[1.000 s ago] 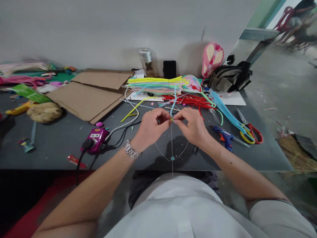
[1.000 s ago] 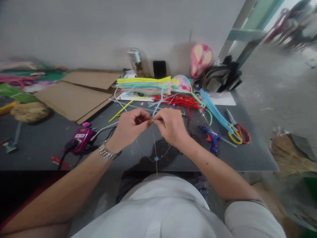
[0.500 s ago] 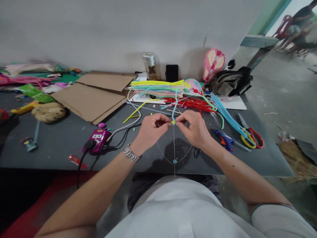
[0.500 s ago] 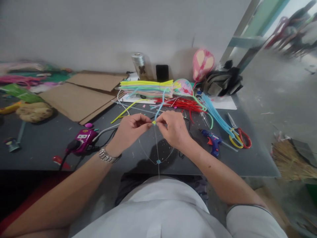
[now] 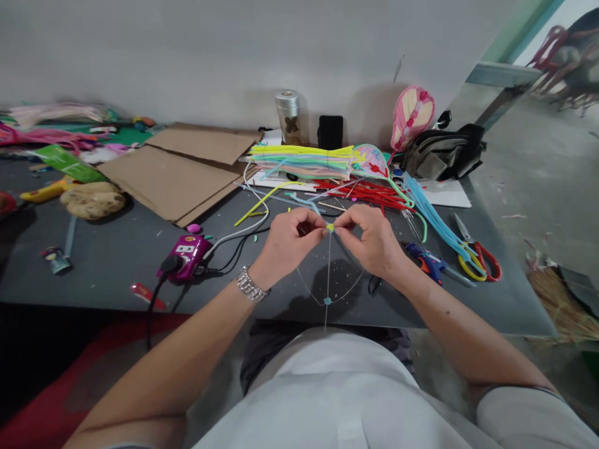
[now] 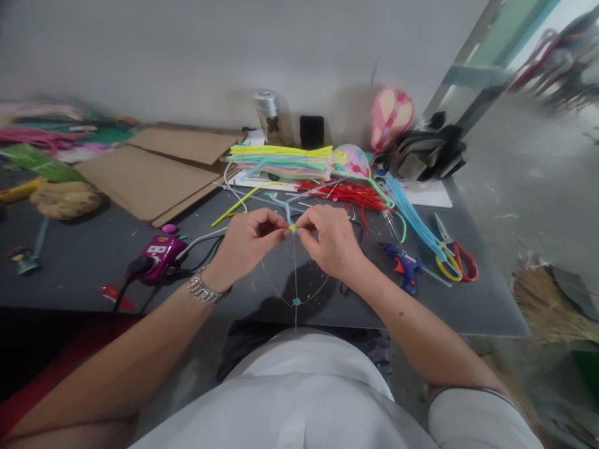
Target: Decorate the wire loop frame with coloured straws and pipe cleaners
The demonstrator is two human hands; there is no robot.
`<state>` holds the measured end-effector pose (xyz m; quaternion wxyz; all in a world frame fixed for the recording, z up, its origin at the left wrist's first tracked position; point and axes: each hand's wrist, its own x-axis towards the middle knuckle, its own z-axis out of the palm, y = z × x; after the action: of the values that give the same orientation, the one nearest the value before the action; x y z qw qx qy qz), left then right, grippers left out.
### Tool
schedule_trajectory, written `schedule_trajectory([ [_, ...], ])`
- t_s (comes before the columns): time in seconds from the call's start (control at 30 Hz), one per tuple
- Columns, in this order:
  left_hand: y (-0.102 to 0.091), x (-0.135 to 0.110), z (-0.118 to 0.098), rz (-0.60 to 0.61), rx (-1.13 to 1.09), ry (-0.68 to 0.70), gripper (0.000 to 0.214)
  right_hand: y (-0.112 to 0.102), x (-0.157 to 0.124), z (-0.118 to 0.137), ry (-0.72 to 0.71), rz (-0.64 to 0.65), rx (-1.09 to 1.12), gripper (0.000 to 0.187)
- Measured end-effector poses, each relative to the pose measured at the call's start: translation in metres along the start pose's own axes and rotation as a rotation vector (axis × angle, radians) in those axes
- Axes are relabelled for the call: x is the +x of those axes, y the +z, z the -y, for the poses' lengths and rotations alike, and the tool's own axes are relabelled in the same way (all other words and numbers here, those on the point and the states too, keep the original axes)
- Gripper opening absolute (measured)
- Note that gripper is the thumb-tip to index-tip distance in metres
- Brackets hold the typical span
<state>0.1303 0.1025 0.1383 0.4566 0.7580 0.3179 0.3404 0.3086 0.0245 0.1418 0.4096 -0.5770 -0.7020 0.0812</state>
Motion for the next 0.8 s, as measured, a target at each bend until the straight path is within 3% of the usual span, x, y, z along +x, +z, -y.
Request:
schedule_trajectory([
  [0.17,0.0010,-0.0022,-0.0001,-0.008,0.039,0.038,0.010,0.0033,-0.0015,0.0002,-0.011,-0.012,-0.002,0.008],
  [0.37,0.0015,-0.0055,-0.0043,-0.090,0.237,0.185,0.005,0.0066,-0.0036,0.0032,-0.003,-0.020,-0.021,0.008],
  [0.57,0.0001,-0.0027,-0.0047,-0.006,0.082,0.031,0.008,0.0075,-0.0040,0.0021,0.012,-0.013,0.004,0.007],
  [0.8,-0.0007,-0.0037,-0.0075,-0.023,0.187,0.053,0.002,0.0078,-0.0028,0.0057,0.000,0.005,-0.017,0.008],
])
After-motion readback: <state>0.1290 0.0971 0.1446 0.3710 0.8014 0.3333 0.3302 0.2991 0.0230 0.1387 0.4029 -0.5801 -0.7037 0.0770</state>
